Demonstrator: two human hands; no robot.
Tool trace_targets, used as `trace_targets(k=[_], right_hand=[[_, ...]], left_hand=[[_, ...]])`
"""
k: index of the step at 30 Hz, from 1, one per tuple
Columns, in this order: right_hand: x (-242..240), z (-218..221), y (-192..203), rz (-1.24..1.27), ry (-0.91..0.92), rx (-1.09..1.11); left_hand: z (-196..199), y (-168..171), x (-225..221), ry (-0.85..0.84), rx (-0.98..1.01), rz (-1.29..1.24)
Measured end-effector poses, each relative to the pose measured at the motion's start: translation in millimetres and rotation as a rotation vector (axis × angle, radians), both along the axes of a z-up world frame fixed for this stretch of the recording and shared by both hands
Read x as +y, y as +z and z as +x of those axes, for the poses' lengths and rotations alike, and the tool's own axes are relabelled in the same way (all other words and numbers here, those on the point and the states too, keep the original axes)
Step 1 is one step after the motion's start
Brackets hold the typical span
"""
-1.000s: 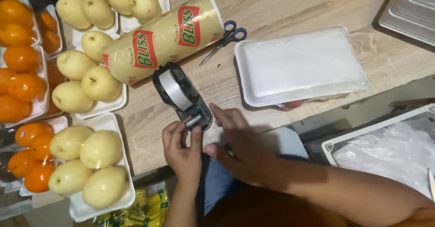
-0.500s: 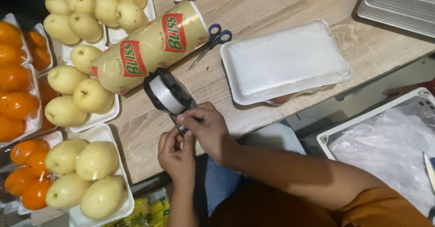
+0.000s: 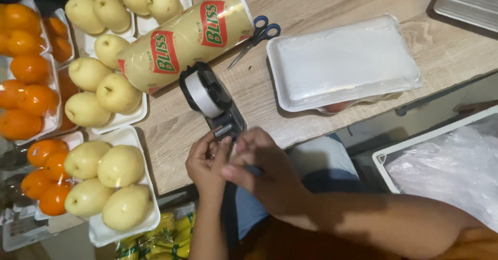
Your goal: The person wraps several trays of pears and apples with plastic film by hand, using a tape dispenser to secure the film on the underside of each tray.
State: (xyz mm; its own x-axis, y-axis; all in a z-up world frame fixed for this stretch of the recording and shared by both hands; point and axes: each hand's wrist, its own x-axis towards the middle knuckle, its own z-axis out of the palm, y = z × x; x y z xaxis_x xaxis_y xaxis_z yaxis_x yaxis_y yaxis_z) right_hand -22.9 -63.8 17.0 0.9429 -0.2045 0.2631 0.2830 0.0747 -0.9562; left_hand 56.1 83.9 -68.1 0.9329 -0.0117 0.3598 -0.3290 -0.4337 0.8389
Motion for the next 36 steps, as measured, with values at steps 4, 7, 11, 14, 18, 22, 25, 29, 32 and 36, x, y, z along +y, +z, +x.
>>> trace_targets(k=[4,7,11,14,18,22,25,29,32,36], right_hand=[[-32,-61,-14,-0.134,0.214,0.171],[-40,-97,-10,0.047,0.388,0.212],[-41,-121,-46,-0.002,0.509,0.171],[-41,-123,-44,0.134,0.450,0.435],[-44,-125,-42,0.090,0.412,0.388],[-48,-127,-71,-0.092,0.369,0.393],[-57,-127,-78,0.022,0.283,0.798],[-59,-117,-64,0.178,0.135,0.976],[-84,-120,-109,-0.058,0.219,0.749],[-105,-113,-125,-0.035,0.324,0.623]], left_hand=[[-5,4,-5,0.069,0.077,-0.011],[-1,0,-5,0.091,0.036,0.053],[-3,1,-7,0.143,0.077,0.128],[-8,5,-7,0.059,0.222,-0.181],[-20,18,3,-0.123,0.430,-0.546],[-22,34,-19,-0.027,0.579,-0.437],[-20,34,-37,0.020,0.565,-0.523],[-18,36,-41,0.100,0.551,-0.575],[-19,26,-41,0.075,0.508,-0.574],[-19,25,-39,0.044,0.431,-0.556]])
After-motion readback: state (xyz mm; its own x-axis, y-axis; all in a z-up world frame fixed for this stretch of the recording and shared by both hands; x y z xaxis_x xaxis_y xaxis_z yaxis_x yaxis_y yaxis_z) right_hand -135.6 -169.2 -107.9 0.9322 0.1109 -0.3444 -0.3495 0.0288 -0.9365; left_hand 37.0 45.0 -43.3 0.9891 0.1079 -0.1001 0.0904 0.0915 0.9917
